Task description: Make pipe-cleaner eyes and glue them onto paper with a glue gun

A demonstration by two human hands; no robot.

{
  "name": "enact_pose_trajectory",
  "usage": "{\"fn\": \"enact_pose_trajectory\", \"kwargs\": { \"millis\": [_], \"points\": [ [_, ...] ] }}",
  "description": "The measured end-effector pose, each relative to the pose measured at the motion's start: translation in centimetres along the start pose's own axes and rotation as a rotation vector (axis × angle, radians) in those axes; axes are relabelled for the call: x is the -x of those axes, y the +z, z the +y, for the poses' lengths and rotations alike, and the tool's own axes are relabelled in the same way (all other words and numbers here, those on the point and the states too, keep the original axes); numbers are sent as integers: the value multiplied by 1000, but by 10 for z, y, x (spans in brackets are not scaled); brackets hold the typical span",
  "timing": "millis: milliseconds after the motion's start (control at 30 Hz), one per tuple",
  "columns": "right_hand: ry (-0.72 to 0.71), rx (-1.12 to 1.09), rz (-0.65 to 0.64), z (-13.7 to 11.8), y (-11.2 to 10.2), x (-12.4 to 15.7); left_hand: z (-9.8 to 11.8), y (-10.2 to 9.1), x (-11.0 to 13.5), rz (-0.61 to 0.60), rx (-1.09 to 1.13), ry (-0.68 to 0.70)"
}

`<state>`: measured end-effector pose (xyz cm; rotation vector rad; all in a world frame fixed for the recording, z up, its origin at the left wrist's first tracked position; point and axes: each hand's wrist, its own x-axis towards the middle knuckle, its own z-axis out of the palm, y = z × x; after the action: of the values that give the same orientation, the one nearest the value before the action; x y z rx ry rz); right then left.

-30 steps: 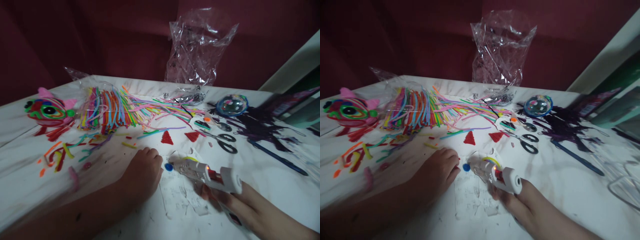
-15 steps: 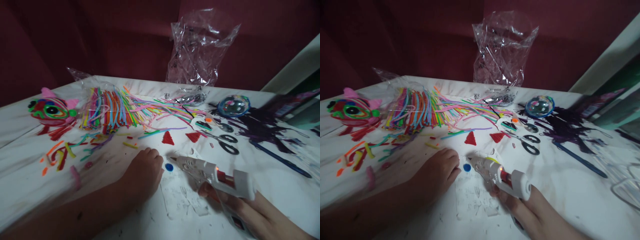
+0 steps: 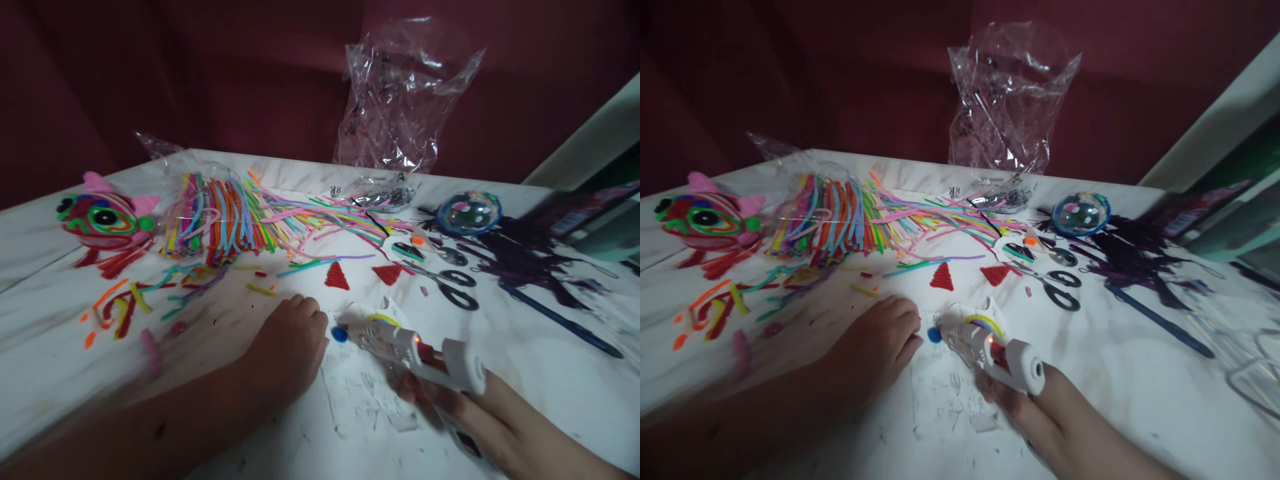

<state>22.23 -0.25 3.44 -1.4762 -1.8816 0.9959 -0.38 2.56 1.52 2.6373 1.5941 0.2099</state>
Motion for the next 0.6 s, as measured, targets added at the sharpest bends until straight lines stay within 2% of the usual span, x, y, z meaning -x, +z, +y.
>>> {"fn": "enact_pose_trajectory", "kwargs": {
  "millis": [167,600],
  "points": [
    [-3,14,21,0,0,1,1,-1,0,-20,-12,-3],
    [-48,2,-75,3,-5,-1,1,-1,1,-9,16,-6]
  ]
}}
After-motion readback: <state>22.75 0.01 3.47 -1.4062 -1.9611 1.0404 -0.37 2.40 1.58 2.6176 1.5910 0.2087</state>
